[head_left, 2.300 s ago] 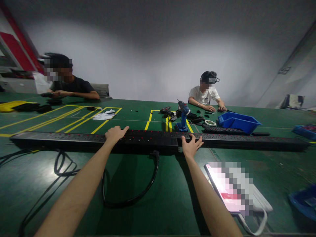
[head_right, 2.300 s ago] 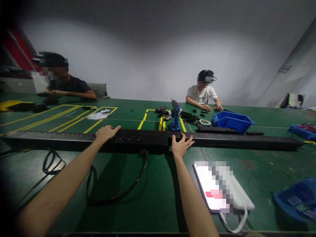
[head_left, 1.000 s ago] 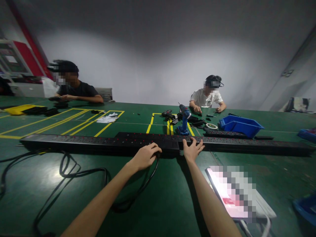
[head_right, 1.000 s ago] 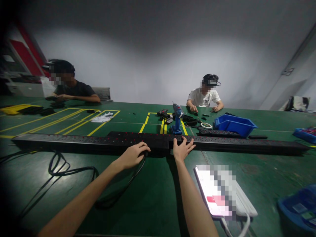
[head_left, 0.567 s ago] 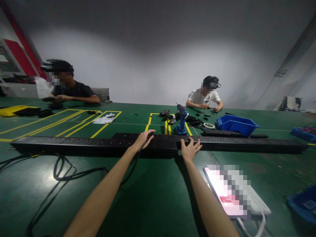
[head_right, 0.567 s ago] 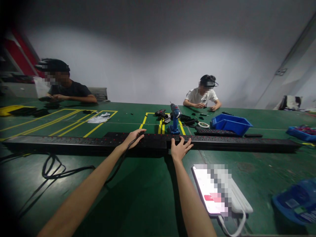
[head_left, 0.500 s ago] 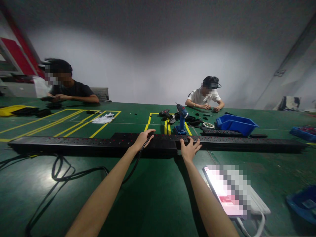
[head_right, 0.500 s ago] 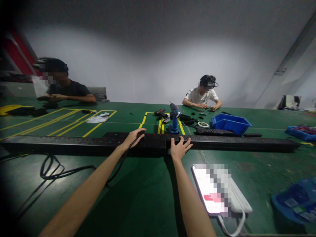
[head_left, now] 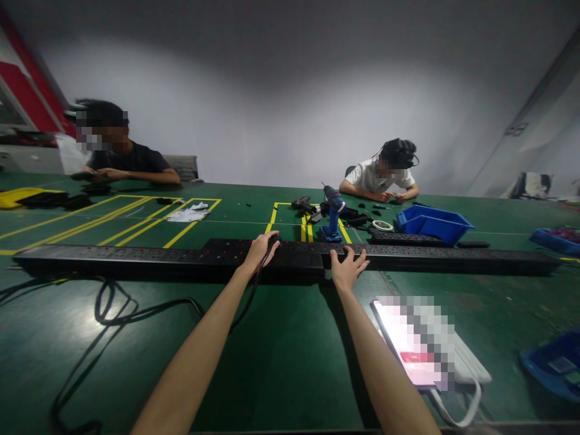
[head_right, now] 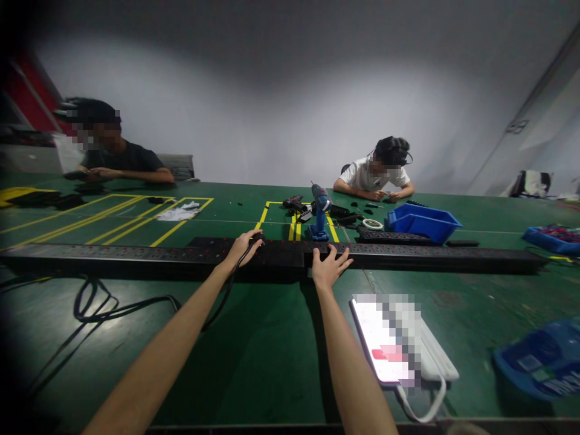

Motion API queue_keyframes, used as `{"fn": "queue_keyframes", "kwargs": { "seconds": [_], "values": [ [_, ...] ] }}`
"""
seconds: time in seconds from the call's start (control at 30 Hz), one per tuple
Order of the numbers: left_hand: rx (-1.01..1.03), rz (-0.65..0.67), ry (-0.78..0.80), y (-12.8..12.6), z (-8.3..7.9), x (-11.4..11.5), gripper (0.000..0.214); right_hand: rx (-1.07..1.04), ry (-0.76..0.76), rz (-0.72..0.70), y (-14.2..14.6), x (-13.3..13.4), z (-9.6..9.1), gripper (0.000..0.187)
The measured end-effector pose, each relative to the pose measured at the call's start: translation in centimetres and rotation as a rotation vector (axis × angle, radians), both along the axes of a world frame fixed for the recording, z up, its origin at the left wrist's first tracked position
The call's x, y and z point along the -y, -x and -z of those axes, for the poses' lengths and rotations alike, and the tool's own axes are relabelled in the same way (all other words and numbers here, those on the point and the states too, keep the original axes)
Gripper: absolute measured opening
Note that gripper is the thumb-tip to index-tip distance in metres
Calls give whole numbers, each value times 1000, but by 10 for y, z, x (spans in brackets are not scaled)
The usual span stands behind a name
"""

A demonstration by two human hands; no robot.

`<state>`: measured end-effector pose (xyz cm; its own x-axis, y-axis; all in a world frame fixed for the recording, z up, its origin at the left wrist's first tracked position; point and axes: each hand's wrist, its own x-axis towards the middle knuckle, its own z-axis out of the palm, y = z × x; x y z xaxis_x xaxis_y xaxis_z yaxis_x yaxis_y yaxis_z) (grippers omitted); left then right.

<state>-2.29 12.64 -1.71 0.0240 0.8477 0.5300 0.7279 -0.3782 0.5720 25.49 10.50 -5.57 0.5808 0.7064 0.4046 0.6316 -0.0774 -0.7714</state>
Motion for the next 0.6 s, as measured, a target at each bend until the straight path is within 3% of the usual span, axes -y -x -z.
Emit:
{"fn": "queue_keyframes", "kwargs": {
  "seconds": [0.6],
  "values": [
    [-79,-29,38,1,-1,0,37,6,15,-2,0,-1,0,59]
  ]
}}
